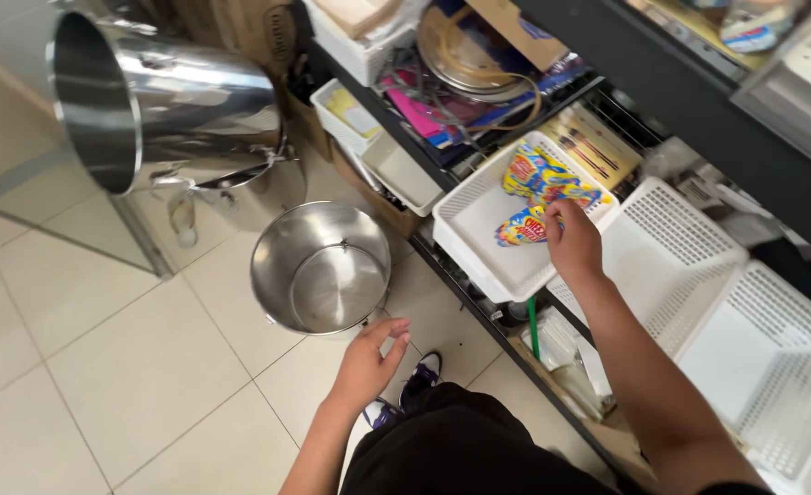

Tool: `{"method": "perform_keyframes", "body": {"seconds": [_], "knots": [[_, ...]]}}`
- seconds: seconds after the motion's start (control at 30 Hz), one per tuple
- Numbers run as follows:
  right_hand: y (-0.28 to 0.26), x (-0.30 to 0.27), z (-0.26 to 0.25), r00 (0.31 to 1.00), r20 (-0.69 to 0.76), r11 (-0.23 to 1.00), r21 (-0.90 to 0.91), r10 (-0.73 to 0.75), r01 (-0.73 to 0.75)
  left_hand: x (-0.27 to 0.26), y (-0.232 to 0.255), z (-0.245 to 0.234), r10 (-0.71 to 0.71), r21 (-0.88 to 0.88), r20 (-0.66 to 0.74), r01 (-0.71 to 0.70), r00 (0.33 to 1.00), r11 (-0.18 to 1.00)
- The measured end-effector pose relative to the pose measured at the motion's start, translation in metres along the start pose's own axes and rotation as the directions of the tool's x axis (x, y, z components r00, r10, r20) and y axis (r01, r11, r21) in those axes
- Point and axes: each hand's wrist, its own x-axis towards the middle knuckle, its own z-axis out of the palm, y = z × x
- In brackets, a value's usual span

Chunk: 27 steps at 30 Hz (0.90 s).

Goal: The person repeatedly picks up small yellow snack pouches from a lower shelf and places them into a white basket on a metal table. They also pick up small yellow boxes from the table and place them into a different white basket on the lower shelf.

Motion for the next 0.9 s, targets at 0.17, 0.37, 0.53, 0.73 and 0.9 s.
{"method": "perform_keyframes", "body": {"seconds": [0.17,0.37,0.53,0.73,0.9], "knots": [[-0.089,-0.006,-0.013,0.971,0.119,0.931,0.327,-0.208,0.159,-0.028,-0.013,0.0,-0.003,-0.015,-0.026,0.003,1.0,1.0],[-0.168,-0.037,0.013,0.828,0.478,0.888,0.458,-0.293,0.05,-0.057,-0.007,-0.001,0.346,0.231,-0.368,-0.276,0.863,0.933],[-0.199,-0.064,0.049,0.591,0.653,0.773,0.63,-0.474,-0.076,-0.084,-0.007,0.01,-0.043,-0.047,-0.417,0.025,0.908,0.999],[-0.202,-0.071,0.083,0.334,0.636,0.571,0.772,-0.696,-0.28,-0.114,-0.005,0.052,-0.327,-0.417,-0.545,0.089,0.772,0.905],[-0.176,-0.1,0.124,0.071,0.66,0.572,0.694,-0.748,-0.437,-0.131,0.002,0.087,-0.488,-0.643,-0.633,-0.057,0.601,0.764]]}}
